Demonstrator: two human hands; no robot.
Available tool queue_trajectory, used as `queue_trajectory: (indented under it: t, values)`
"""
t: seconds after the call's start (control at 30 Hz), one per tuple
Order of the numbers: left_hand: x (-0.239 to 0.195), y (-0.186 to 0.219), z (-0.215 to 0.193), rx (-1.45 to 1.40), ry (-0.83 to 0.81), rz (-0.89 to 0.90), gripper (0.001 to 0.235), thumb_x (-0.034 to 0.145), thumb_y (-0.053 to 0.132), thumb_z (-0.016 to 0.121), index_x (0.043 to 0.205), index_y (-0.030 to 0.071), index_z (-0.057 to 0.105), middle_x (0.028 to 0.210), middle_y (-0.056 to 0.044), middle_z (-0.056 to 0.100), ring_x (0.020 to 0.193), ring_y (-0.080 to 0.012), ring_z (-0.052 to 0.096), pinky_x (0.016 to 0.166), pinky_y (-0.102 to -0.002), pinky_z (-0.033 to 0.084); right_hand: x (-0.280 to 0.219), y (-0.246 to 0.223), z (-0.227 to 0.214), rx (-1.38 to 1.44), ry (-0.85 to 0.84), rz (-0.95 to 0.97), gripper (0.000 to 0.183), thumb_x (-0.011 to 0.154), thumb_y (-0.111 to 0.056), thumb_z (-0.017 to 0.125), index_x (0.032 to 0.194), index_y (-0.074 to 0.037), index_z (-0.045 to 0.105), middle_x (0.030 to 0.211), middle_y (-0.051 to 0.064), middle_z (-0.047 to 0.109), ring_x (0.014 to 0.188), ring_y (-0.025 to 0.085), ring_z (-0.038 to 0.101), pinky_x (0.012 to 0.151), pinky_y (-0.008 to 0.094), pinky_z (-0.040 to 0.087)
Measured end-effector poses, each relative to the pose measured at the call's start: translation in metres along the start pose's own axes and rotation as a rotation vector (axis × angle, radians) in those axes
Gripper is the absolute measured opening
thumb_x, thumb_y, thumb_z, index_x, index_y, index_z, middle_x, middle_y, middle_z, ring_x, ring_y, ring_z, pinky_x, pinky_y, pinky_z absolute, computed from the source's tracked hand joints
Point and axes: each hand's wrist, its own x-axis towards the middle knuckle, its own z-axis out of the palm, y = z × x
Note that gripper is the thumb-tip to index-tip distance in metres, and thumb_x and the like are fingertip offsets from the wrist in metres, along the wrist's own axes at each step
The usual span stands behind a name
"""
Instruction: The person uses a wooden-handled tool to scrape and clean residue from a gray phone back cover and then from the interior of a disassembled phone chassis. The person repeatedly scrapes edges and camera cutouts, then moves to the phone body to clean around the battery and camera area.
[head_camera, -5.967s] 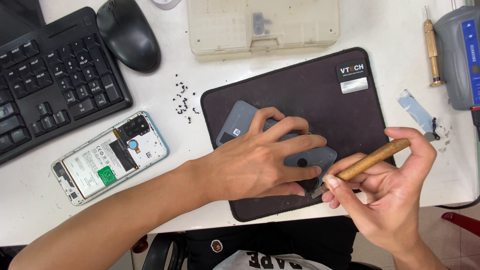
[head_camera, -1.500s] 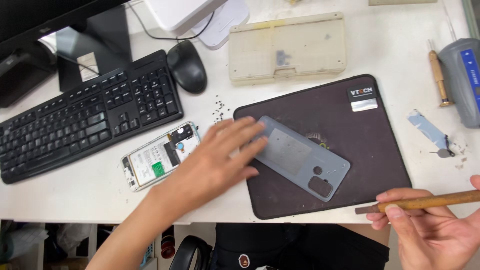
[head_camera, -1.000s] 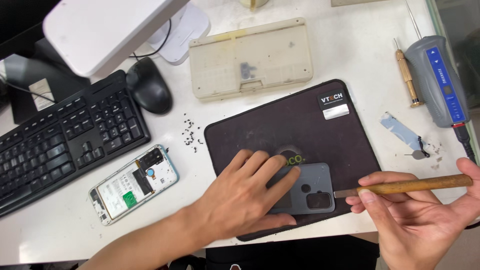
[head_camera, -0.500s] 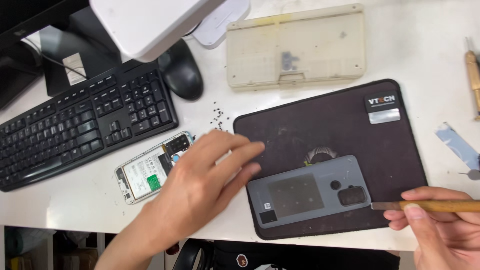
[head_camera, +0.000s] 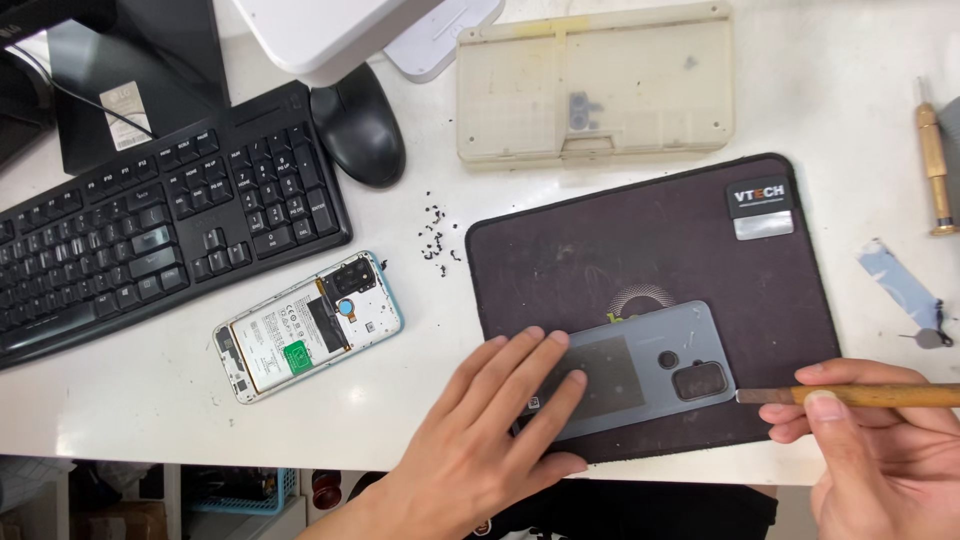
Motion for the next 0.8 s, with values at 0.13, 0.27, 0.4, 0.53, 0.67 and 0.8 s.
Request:
queue_trajectory:
  t: [0.13,0.27,0.4,0.53,0.67,0.8]
  values:
    - [0.012,0.007,0.005,0.063,-0.039,0.013,0.061,0.092,0.042,0.074,0.137,0.002,0.063,0.149,-0.024,0.051,0.136,-0.0401,0.052,0.109,-0.052,0.045,-0.001,-0.018,0.007,0.057,0.025,-0.060,0.009,0.106,0.005,0.061,0.109,0.014,0.062,0.092,0.023,0.069,0.074,0.023,0.072,0.072,0.031,0.060]
    - [0.011,0.019,0.010,0.014,-0.057,-0.076,0.064,0.088,0.046,0.075,0.132,0.000,0.066,0.135,-0.027,0.054,0.116,-0.0398,0.055,0.091,-0.050,0.050,0.003,-0.030,0.013,0.038,0.057,-0.099,0.009,0.103,0.007,0.063,0.108,0.011,0.057,0.100,0.022,0.070,0.074,0.023,0.072,0.070,0.033,0.062]
    - [0.002,0.051,0.027,-0.222,-0.500,-0.529,0.101,0.087,0.070,0.066,0.149,-0.008,0.048,0.124,-0.023,0.053,0.112,-0.0297,0.059,0.085,-0.042,0.060,0.003,-0.040,0.018,-0.029,0.066,-0.067,0.033,0.102,0.009,0.061,0.126,0.004,0.038,0.102,0.024,0.069,0.074,0.025,0.072,0.069,0.035,0.063]
    - [-0.003,0.050,0.027,-0.160,-0.248,-0.196,0.084,0.094,0.058,0.069,0.144,-0.007,0.057,0.132,-0.026,0.052,0.121,-0.0361,0.059,0.098,-0.049,0.055,0.004,-0.048,0.021,-0.061,0.058,-0.047,0.060,0.101,0.011,0.060,0.144,-0.004,0.019,0.103,0.026,0.067,0.074,0.028,0.071,0.069,0.037,0.063]
    - [0.003,0.034,0.009,-0.062,-0.151,0.055,0.080,0.082,0.054,0.071,0.135,-0.005,0.062,0.141,-0.030,0.050,0.132,-0.0439,0.053,0.105,-0.057,0.047,0.004,-0.053,0.021,-0.054,0.054,-0.051,0.087,0.101,0.013,0.058,0.162,-0.011,0.000,0.105,0.028,0.066,0.073,0.030,0.070,0.068,0.039,0.064]
    - [0.003,0.009,-0.004,-0.027,-0.283,0.167,0.087,0.070,0.053,0.072,0.139,0.001,0.061,0.155,-0.026,0.045,0.146,-0.0411,0.046,0.115,-0.052,0.044,0.004,-0.052,0.020,-0.080,0.043,-0.047,0.090,0.101,0.014,0.058,0.161,-0.017,-0.001,0.102,0.029,0.066,0.071,0.031,0.071,0.070,0.041,0.064]
